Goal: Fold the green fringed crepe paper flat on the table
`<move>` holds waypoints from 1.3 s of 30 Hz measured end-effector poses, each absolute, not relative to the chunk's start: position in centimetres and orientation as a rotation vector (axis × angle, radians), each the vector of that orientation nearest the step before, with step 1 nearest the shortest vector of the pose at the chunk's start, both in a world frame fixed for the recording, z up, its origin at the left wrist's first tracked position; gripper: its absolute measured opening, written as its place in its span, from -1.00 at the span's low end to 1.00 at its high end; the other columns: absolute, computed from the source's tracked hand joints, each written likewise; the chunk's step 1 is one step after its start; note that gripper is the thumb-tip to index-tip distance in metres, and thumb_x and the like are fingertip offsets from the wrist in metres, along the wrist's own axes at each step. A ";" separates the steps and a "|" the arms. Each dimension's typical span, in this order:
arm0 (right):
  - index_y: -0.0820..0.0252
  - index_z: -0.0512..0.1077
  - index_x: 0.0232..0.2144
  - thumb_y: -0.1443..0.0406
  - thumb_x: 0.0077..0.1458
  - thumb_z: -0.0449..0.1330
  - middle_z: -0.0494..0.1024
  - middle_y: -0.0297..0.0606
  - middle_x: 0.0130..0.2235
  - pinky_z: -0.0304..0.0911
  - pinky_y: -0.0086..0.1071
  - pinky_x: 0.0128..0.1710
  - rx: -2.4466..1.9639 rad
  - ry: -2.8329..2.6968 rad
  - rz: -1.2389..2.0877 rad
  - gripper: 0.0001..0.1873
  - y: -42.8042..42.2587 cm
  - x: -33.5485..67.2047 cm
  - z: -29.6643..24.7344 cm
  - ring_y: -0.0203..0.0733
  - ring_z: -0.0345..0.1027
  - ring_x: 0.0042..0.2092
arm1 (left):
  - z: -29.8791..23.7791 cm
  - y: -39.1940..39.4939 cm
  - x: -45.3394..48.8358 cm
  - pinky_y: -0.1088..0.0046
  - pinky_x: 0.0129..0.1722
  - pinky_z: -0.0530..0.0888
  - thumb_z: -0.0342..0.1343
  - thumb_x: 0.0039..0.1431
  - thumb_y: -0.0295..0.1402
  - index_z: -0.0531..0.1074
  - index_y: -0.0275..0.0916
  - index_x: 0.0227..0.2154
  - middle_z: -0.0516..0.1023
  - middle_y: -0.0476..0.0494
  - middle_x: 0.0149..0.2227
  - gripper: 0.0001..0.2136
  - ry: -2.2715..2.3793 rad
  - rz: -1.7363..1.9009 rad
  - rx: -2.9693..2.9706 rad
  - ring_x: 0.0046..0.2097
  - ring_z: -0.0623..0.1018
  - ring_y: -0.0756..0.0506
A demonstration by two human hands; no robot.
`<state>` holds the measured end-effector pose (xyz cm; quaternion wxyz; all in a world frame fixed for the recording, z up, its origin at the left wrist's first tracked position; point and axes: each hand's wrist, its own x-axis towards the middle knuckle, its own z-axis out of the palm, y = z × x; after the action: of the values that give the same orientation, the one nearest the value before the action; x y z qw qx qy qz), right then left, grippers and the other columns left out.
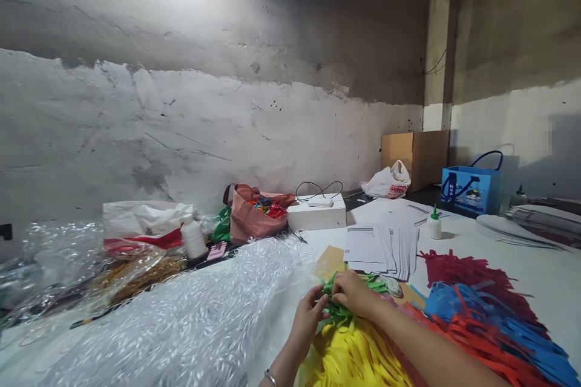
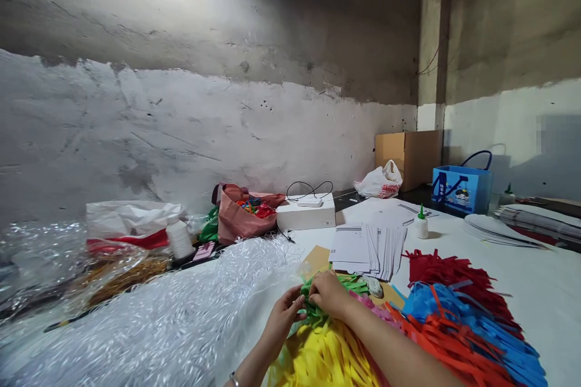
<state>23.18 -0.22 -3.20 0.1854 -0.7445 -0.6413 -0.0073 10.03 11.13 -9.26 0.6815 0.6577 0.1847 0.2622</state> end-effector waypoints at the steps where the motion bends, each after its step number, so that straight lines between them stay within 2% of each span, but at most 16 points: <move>1: 0.26 0.51 -0.24 0.23 0.32 0.27 0.58 -0.26 -0.17 0.41 -0.10 -0.03 -2.099 -1.802 0.000 -0.83 -0.1 23.4 -3.2 -0.11 0.50 -0.10 | -9.3 11.1 10.0 0.30 -0.25 0.58 0.27 0.23 -0.22 0.49 -0.27 -0.03 0.62 -0.13 -0.14 -0.68 0.412 0.587 1.483 -0.23 0.61 -0.09; 9: 0.27 0.50 -0.22 0.22 0.32 0.27 0.57 -0.29 -0.20 0.47 -0.25 -0.21 -2.109 -1.802 0.069 -0.82 0.2 24.4 -3.2 -0.17 0.51 -0.22 | -9.1 11.1 10.0 0.30 -0.25 0.56 0.21 0.27 -0.19 0.49 -0.28 -0.09 0.62 -0.13 -0.16 -0.73 0.403 0.591 1.616 -0.19 0.61 -0.11; 14: 0.25 0.48 -0.15 0.28 0.33 0.24 0.54 -0.23 -0.08 0.35 -0.05 0.03 -2.091 -1.859 -0.165 -0.88 -0.7 23.8 -2.6 -0.06 0.44 -0.02 | -9.0 11.0 9.9 0.27 -0.22 0.55 0.18 0.30 -0.22 0.50 -0.27 -0.10 0.61 -0.10 -0.20 -0.77 0.458 0.630 1.788 -0.23 0.60 -0.10; 17: 0.25 0.46 -0.10 0.34 0.33 0.19 0.51 -0.19 -0.04 0.27 -0.03 0.08 -2.097 -1.900 -0.261 -0.88 -1.2 22.9 -2.6 -0.02 0.40 0.02 | -8.8 10.7 9.8 0.26 -0.21 0.54 0.16 0.31 -0.22 0.50 -0.26 -0.13 0.60 -0.09 -0.22 -0.79 0.496 0.661 1.877 -0.24 0.59 -0.10; 19: 0.27 0.42 -0.02 0.35 0.28 0.21 0.50 -0.11 0.01 0.23 -0.06 0.10 -2.090 -1.930 -0.287 -0.77 -1.4 22.4 -2.8 0.01 0.37 0.04 | -8.6 10.5 9.8 0.27 -0.20 0.54 0.14 0.33 -0.22 0.51 -0.26 -0.17 0.60 -0.08 -0.23 -0.80 0.501 0.681 1.929 -0.24 0.59 -0.09; 22: 0.27 0.32 0.15 0.34 0.19 0.29 0.40 0.02 0.18 0.15 -0.06 0.17 -2.093 -1.960 -0.306 -0.50 -1.4 21.8 -3.0 0.08 0.31 0.13 | -8.3 10.3 9.9 0.26 -0.18 0.53 0.12 0.35 -0.23 0.51 -0.26 -0.21 0.60 -0.06 -0.28 -0.81 0.501 0.716 2.012 -0.25 0.59 -0.09; 23: 0.26 0.31 0.17 0.34 0.20 0.29 0.38 0.02 0.20 0.15 -0.04 0.18 -2.107 -1.964 -0.310 -0.49 -1.3 21.7 -3.0 0.09 0.30 0.15 | -8.3 10.3 10.0 0.25 -0.17 0.52 0.12 0.34 -0.25 0.51 -0.26 -0.22 0.60 -0.05 -0.29 -0.82 0.502 0.727 2.043 -0.25 0.59 -0.09; 27: 0.25 0.47 -0.05 0.33 0.34 0.21 0.54 -0.19 -0.03 0.27 -0.01 0.11 -2.196 -2.008 -0.294 -0.84 -0.3 22.2 -2.3 -0.03 0.43 0.03 | -8.2 10.3 9.9 0.28 -0.17 0.52 0.13 0.31 -0.39 0.50 -0.26 -0.20 0.61 -0.03 -0.30 -0.91 0.506 0.758 2.170 -0.26 0.60 -0.08; 28: 0.25 0.49 -0.11 0.30 0.35 0.21 0.56 -0.23 -0.08 0.30 -0.02 0.09 -2.218 -2.020 -0.283 -0.87 -0.1 22.5 -2.0 -0.06 0.46 -0.01 | -8.1 10.3 9.9 0.29 -0.20 0.52 0.12 0.29 -0.43 0.49 -0.26 -0.18 0.61 -0.03 -0.30 -0.90 0.519 0.768 2.200 -0.29 0.60 -0.08; 30: 0.26 0.50 -0.14 0.26 0.35 0.23 0.57 -0.24 -0.11 0.36 -0.04 0.05 -2.265 -2.027 -0.263 -0.85 0.2 22.9 -1.3 -0.07 0.48 -0.05 | -8.1 10.2 9.7 0.30 -0.24 0.51 0.08 0.23 -0.51 0.46 -0.27 -0.12 0.59 -0.08 -0.24 -0.82 0.567 0.823 2.267 -0.31 0.59 -0.09; 33: 0.25 0.50 -0.12 0.24 0.35 0.24 0.57 -0.22 -0.10 0.40 -0.06 0.01 -2.333 -2.002 -0.238 -0.82 0.3 23.5 -0.5 -0.08 0.49 -0.07 | -7.8 9.7 9.5 0.24 -0.16 0.47 0.00 0.12 -0.56 0.44 -0.23 -0.11 0.52 -0.19 -0.14 -0.71 0.618 0.961 2.395 -0.17 0.56 -0.19; 36: 0.24 0.50 -0.11 0.23 0.35 0.24 0.56 -0.21 -0.07 0.42 -0.08 -0.01 -2.389 -1.950 -0.206 -0.82 0.2 23.6 0.0 -0.08 0.49 -0.06 | -7.4 9.1 9.5 0.22 -0.10 0.39 0.01 0.10 -0.57 0.52 -0.16 -0.20 0.50 -0.16 -0.21 -0.71 0.561 1.034 2.540 -0.13 0.51 -0.24; 39: 0.23 0.49 -0.10 0.22 0.35 0.24 0.56 -0.20 -0.06 0.43 -0.10 -0.03 -2.422 -1.889 -0.165 -0.81 0.0 23.6 0.0 -0.09 0.49 -0.07 | -6.9 8.7 9.8 0.24 -0.10 0.33 0.08 0.10 -0.56 0.54 -0.13 -0.21 0.51 -0.12 -0.25 -0.73 0.510 1.066 2.626 -0.14 0.50 -0.23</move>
<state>23.57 0.02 -0.03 0.0329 -0.7870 -0.6138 -0.0536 9.76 8.68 -6.91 0.1303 0.9041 0.1757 0.3670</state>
